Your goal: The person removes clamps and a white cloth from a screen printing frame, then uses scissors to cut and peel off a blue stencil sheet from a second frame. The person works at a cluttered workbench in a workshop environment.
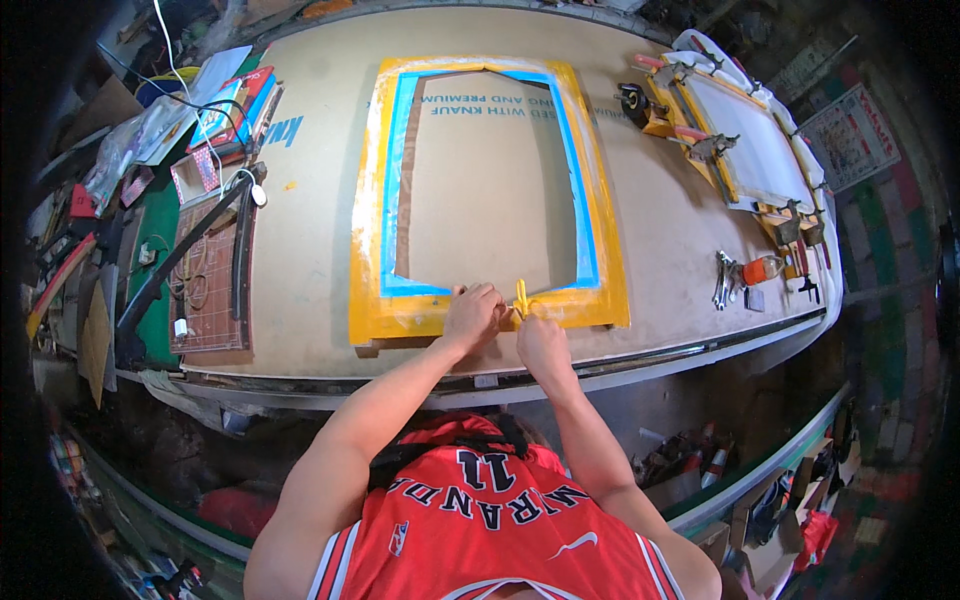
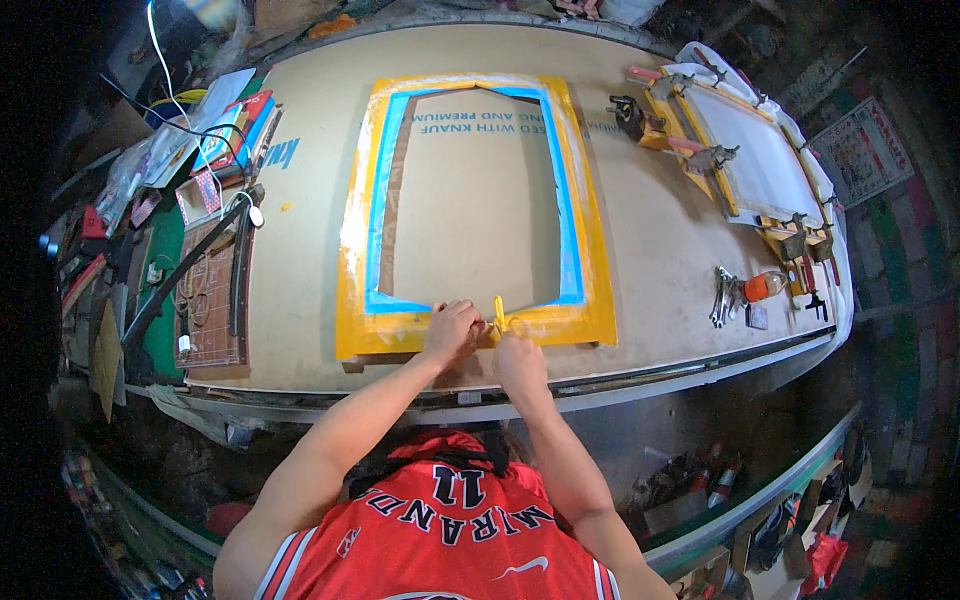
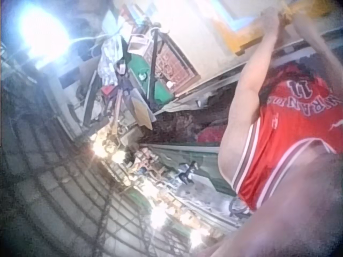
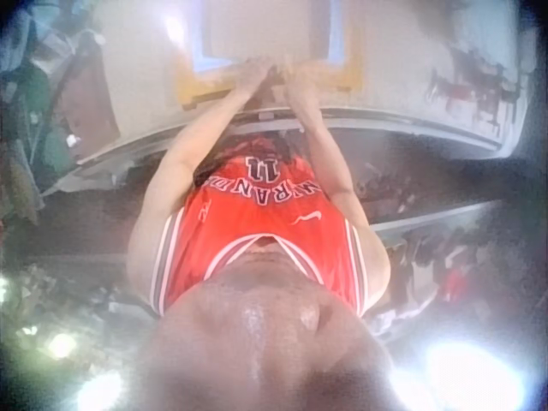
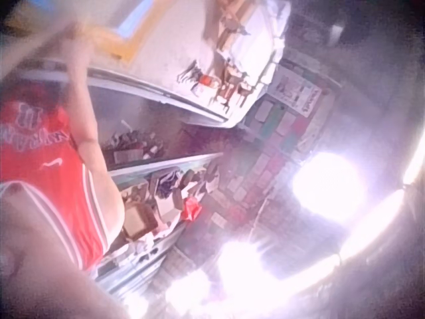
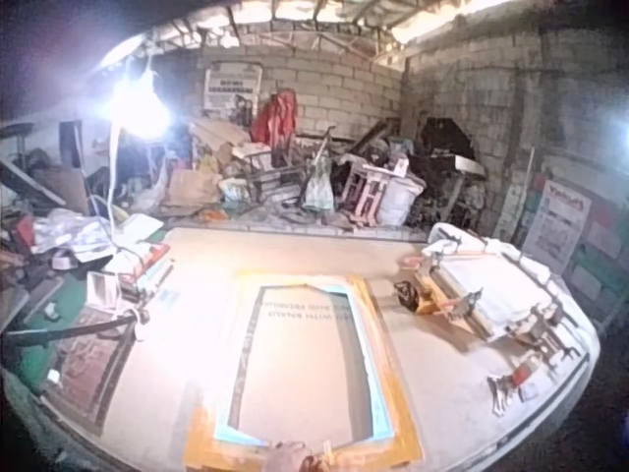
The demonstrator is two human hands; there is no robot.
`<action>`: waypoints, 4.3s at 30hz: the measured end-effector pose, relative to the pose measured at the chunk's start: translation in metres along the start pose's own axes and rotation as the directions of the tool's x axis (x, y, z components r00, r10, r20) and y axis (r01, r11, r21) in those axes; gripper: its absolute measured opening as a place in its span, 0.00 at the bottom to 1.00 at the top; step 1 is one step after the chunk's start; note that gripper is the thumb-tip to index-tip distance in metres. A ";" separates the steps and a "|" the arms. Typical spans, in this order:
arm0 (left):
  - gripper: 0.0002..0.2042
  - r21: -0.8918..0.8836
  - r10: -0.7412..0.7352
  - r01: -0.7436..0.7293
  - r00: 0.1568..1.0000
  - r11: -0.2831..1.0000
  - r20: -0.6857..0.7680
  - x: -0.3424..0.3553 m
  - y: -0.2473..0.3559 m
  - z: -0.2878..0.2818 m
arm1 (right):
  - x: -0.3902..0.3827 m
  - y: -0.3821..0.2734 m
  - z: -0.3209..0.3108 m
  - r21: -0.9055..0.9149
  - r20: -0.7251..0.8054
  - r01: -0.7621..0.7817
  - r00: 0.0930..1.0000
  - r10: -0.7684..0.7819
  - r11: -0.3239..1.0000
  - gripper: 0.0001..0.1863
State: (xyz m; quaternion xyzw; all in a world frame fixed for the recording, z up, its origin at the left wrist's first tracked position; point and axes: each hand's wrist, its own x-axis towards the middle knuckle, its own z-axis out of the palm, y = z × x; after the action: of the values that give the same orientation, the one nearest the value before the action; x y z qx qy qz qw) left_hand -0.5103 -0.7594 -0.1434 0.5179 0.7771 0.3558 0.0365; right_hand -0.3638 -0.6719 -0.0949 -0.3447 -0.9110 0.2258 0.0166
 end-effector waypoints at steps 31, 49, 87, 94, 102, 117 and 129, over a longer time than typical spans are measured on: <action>0.08 -0.088 -0.134 0.162 0.955 0.983 0.263 0.016 0.006 -0.013 | -0.006 0.018 -0.043 -0.009 -0.231 -0.085 0.970 0.080 0.996 0.15; 0.11 -0.078 -0.113 0.187 0.826 0.979 0.552 0.043 -0.009 0.002 | 0.059 0.048 0.012 0.137 -0.238 0.546 0.828 -0.507 0.827 0.14; 0.12 0.128 -0.188 0.171 0.973 0.977 0.137 -0.001 0.020 0.002 | 0.076 0.055 0.010 0.302 0.041 0.472 0.862 -0.506 0.828 0.07; 0.09 0.060 -0.121 0.115 0.988 0.992 0.095 -0.004 0.014 0.004 | 0.079 0.057 0.006 0.377 0.055 0.490 0.835 -0.547 0.786 0.07; 0.10 0.090 -0.083 0.072 0.989 0.993 0.123 0.001 0.017 0.004 | 0.081 0.057 0.006 0.327 -0.038 0.627 0.756 -0.653 0.707 0.04; 0.15 0.144 -0.185 0.236 0.937 0.961 -0.297 -0.064 0.040 -0.032 | 0.071 0.024 -0.005 0.293 -0.076 0.718 0.676 -0.733 0.632 0.19; 0.21 0.174 -0.473 0.553 0.808 0.815 -0.351 -0.166 0.037 -0.146 | 0.052 -0.094 0.000 0.495 0.021 0.714 0.560 -0.828 0.495 0.15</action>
State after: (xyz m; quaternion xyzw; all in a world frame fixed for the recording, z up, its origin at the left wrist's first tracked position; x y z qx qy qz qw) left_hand -0.4671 -0.9647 -0.0649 0.2280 0.9260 0.2961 -0.0533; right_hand -0.4619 -0.7011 -0.0619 0.1490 -0.8864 0.4319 0.0748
